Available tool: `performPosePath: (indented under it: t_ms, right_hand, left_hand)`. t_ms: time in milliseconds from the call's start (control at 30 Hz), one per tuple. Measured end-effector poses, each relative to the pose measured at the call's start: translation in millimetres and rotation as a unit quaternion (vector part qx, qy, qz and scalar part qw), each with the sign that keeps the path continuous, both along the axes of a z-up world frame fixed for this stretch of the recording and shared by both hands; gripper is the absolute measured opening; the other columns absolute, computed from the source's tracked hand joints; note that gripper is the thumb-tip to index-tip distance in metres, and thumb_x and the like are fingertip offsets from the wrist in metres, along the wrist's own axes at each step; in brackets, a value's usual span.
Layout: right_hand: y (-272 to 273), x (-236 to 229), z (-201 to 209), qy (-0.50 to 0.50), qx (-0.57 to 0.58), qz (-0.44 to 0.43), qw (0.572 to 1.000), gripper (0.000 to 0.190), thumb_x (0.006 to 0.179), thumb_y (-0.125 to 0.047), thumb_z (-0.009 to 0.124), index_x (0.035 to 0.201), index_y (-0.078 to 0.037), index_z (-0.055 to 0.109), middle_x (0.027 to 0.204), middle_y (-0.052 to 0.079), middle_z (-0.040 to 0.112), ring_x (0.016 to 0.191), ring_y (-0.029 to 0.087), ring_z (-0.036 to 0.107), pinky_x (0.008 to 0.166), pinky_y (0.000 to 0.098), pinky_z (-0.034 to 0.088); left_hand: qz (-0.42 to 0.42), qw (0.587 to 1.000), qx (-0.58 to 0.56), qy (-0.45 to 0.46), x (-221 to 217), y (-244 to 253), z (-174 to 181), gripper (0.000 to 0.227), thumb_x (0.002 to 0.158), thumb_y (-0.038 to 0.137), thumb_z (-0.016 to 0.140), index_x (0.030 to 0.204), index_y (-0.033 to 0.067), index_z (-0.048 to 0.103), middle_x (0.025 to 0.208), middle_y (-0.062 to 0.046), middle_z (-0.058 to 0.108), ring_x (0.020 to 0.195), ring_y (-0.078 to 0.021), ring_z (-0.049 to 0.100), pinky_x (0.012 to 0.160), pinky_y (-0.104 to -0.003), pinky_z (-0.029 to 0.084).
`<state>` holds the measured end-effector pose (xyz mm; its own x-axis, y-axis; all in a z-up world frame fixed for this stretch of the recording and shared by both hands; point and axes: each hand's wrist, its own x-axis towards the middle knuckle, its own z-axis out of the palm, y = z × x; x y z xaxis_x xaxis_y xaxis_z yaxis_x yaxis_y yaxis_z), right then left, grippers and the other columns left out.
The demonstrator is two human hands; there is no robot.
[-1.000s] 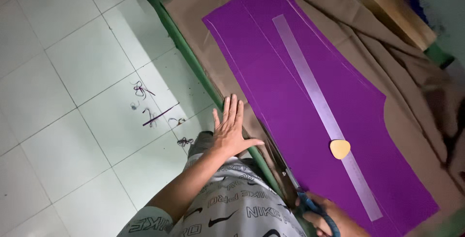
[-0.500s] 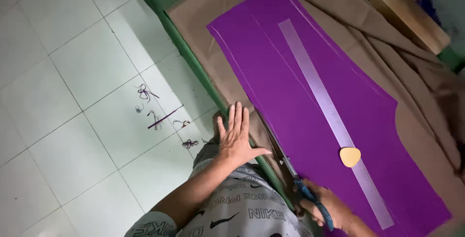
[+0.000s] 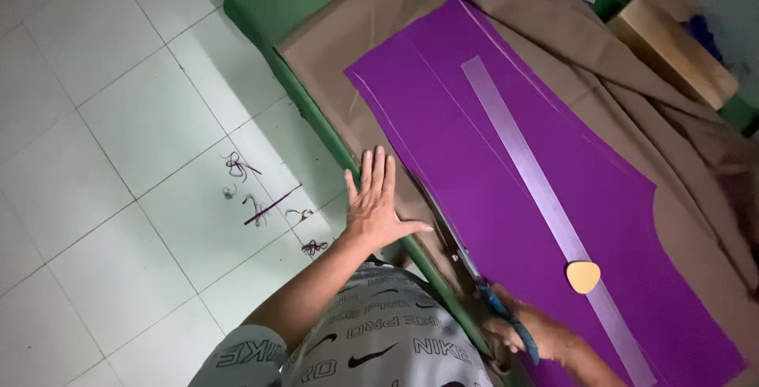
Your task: The person uses shears to cut a piece of brown fabric along a purple pattern template placed on a green table. After cutting, the person uses a small yellow object to rub along the edge of the template.
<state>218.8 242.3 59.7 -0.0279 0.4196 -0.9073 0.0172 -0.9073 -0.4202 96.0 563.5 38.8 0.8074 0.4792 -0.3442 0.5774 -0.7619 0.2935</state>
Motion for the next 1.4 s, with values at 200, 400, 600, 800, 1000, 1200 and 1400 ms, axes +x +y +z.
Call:
performPosePath:
  t_ms: [200, 400, 600, 800, 1000, 1200, 1400]
  right_hand:
    - [-5.5, 2.7, 3.4, -0.035, 0.107, -0.059, 0.992, 0.014, 0.091, -0.004, 0.068, 0.105, -0.005, 0.070, 0.048, 0.006, 0.067, 0.030, 0.015, 0.063, 0.026, 0.0252, 0.053]
    - [-8.1, 15.8, -11.8, 0.036, -0.023, 0.013, 0.999, 0.084, 0.097, -0.031, 0.061, 0.164, -0.025, 0.010, 0.065, 0.001, 0.064, 0.056, 0.012, 0.062, 0.055, 0.0260, 0.056]
    - [66.9, 14.8, 7.8, 0.000, -0.021, -0.042, 0.999, 0.072, 0.089, -0.024, 0.067, 0.155, -0.032, 0.040, 0.059, 0.004, 0.050, 0.051, 0.015, 0.052, 0.048, 0.0298, 0.046]
    - [51.8, 12.7, -12.4, -0.100, 0.016, -0.057, 0.993, 0.064, 0.070, 0.004, 0.062, 0.130, -0.021, 0.066, 0.050, 0.010, 0.064, 0.034, 0.018, 0.059, 0.032, 0.0312, 0.056]
    - [58.6, 32.2, 2.0, 0.017, -0.039, 0.014, 0.999, 0.081, 0.094, -0.025, 0.065, 0.163, -0.032, 0.023, 0.066, 0.005, 0.068, 0.057, 0.015, 0.066, 0.056, 0.0288, 0.056]
    - [109.4, 35.6, -28.1, 0.023, 0.012, -0.024, 0.999, 0.070, 0.093, -0.020, 0.066, 0.155, -0.024, 0.033, 0.061, 0.004, 0.054, 0.051, 0.014, 0.054, 0.049, 0.0310, 0.053]
    - [136.0, 31.1, 15.6, -0.042, 0.035, -0.084, 0.995, 0.035, 0.086, -0.006, 0.063, 0.119, -0.013, 0.069, 0.054, 0.008, 0.049, 0.036, 0.017, 0.045, 0.029, 0.0305, 0.047]
  left_hand:
    - [0.001, 1.000, 0.010, -0.025, -2.9, -0.6, -13.9, 0.158, 0.059, 0.102, 0.062, 0.164, 0.0018, 0.000, 0.173, -0.018, -0.009, 0.159, -0.0364, -0.011, 0.120, -0.071, 0.002]
    - [-0.005, 0.992, 0.091, -0.086, -7.7, -3.4, -22.0, 0.159, 0.056, 0.106, 0.061, 0.163, -0.0012, 0.012, 0.173, -0.022, 0.003, 0.160, -0.0379, 0.001, 0.117, -0.072, 0.015]
    - [-0.008, 0.998, 0.023, -0.052, -4.5, -0.3, -18.9, 0.159, 0.059, 0.103, 0.063, 0.163, -0.0010, 0.003, 0.172, -0.023, -0.006, 0.159, -0.0388, -0.007, 0.118, -0.072, 0.004]
    - [0.000, 0.996, 0.016, -0.088, -9.7, 6.9, -16.3, 0.153, 0.061, 0.102, 0.054, 0.163, -0.0017, 0.007, 0.172, -0.024, 0.000, 0.160, -0.0391, -0.002, 0.118, -0.071, 0.007]
    - [0.061, 0.997, 0.036, -0.029, 16.0, 99.8, -5.5, 0.141, 0.070, 0.099, 0.055, 0.164, 0.0055, 0.007, 0.172, -0.019, -0.008, 0.159, -0.0347, -0.006, 0.121, -0.071, 0.001]
    - [0.029, 0.999, 0.004, -0.014, 14.4, 115.1, 4.7, 0.150, 0.065, 0.101, 0.052, 0.165, 0.0022, 0.000, 0.173, -0.018, -0.012, 0.159, -0.0346, -0.013, 0.119, -0.073, 0.001]
    - [0.045, 0.996, 0.020, -0.070, 11.5, 111.8, -5.6, 0.151, 0.062, 0.100, 0.058, 0.164, 0.0019, 0.006, 0.174, -0.017, -0.003, 0.160, -0.0352, -0.005, 0.117, -0.075, 0.009]
